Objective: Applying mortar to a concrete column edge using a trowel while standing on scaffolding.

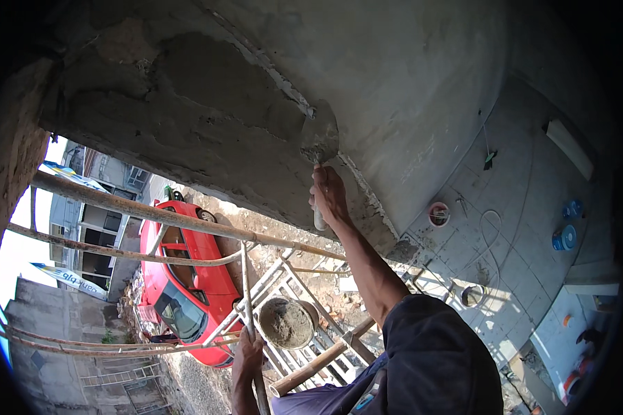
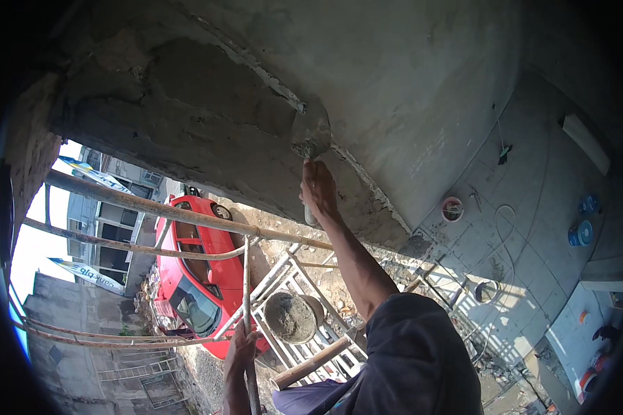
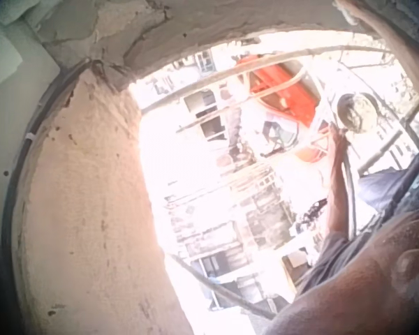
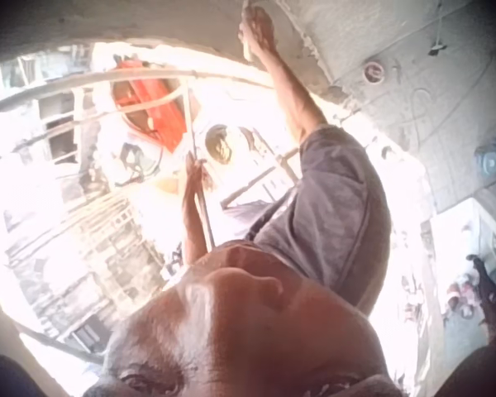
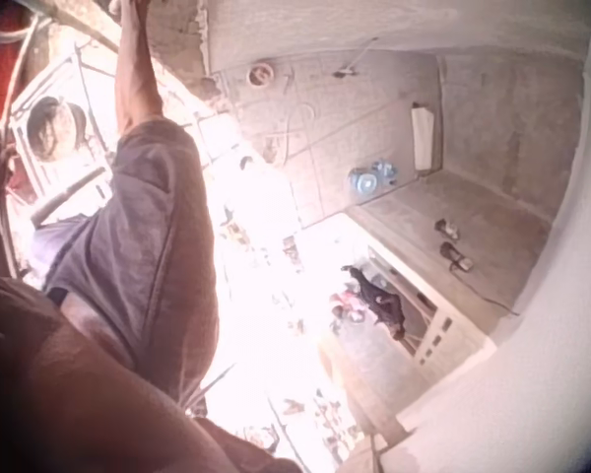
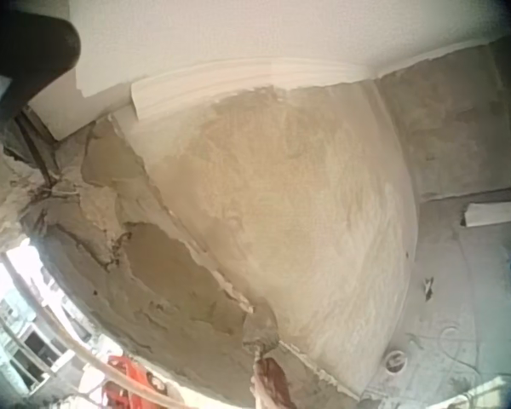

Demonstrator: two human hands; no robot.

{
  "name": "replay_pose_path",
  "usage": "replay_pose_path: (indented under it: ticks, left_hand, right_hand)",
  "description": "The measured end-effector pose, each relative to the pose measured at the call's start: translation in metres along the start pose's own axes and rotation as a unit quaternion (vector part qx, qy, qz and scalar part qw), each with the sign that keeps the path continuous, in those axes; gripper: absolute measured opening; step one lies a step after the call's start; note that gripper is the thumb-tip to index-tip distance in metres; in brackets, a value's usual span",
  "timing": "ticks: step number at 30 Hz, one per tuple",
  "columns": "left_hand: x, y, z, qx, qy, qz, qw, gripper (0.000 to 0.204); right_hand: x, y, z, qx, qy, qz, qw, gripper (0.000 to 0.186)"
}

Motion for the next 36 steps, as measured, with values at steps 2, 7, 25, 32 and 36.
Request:
replay_pose_path:
  ticks: [2,7,25,32,36]
  left_hand:
    - [0.001,-0.001,-0.004,-0.012,-0.005,-0.005,1.000,0.043]
    - [0.004,-0.002,-0.002,-0.009,-0.003,-0.013,1.000,0.040]
    - [0.003,-0.005,0.003,0.029,0.001,0.002,1.000,0.064]
    - [0.001,-0.001,0.010,0.016,0.030,0.004,0.999,0.063]
    - [0.003,-0.003,0.007,0.009,0.018,-0.011,1.000,0.060]
  right_hand:
    - [-0.013,-0.011,0.017,0.037,-0.036,0.047,0.998,0.033]
    - [-0.041,-0.027,0.029,0.044,0.003,0.138,0.990,0.033]
    - [-0.221,-0.079,0.022,-0.042,0.285,0.309,0.906,0.039]
    - [-0.257,-0.109,0.071,0.001,0.283,0.306,0.909,0.034]
    - [-0.286,-0.125,0.087,-0.003,0.280,0.329,0.902,0.036]
Point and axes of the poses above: each hand's wrist, its own y-axis towards the middle knuckle, its own x-axis out of the back of the hand, z = x × y, the point moved 10 cm from there along y, towards the middle knuckle, and after that the axes turned 13 degrees about -x, right-handed, at the moved point
